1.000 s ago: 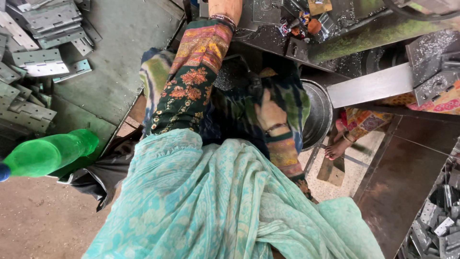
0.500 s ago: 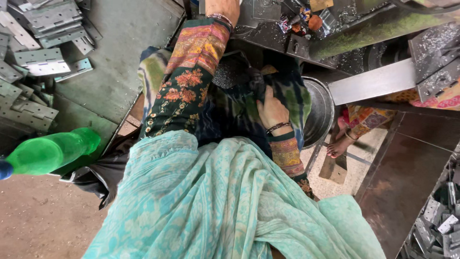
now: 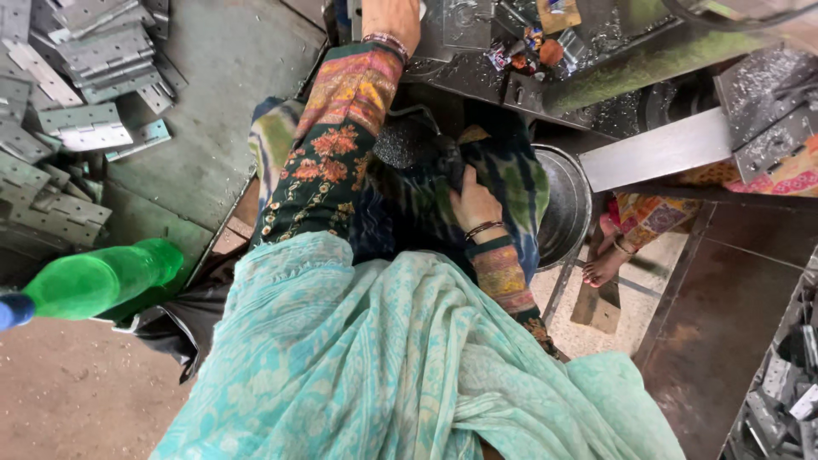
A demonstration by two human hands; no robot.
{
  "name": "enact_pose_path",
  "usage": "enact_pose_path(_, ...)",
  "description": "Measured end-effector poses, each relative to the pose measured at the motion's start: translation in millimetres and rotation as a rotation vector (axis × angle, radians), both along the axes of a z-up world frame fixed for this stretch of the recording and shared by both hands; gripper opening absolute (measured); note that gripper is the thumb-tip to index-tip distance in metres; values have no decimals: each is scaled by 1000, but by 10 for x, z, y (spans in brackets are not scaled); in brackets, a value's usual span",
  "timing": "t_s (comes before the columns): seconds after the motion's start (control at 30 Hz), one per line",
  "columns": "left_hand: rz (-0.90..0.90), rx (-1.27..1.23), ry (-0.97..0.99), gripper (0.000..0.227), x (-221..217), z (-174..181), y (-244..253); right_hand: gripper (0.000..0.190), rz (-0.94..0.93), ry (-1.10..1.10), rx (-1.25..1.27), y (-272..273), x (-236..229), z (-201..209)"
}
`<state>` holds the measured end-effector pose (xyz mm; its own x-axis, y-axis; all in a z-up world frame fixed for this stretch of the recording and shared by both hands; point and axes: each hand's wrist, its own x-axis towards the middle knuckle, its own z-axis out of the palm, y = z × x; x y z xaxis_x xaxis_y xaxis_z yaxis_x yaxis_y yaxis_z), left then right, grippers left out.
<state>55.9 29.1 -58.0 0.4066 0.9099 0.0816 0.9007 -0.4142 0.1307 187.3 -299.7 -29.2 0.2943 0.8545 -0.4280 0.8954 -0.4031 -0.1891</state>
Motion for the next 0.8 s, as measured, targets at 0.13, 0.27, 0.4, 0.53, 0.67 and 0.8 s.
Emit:
enact_pose_path(0.13,-45,301,64,32,-119,330,-305,64,36,-6,95,44,-70,498)
enact_pose_path(0.27,-219,-121,286,36,-317,496,-744,66,22,21,104,80,-132,627)
enact_pose_path(0.4,-225,132,0,28,-436,342,-1084,64,10,51,111,53,-96,555)
enact_pose_path(0.53,-191,254,157,41,-409,264,-1055,62,8,45,124,33,-102,550)
enact_pose_path(0.67,-224,222,182,36,-380,391,-978,64,21,34,151,18,-140,629)
enact_pose_path(0.8,-237,454,4,34,-452,606,-1038,63,24,22,110,69,-121,731)
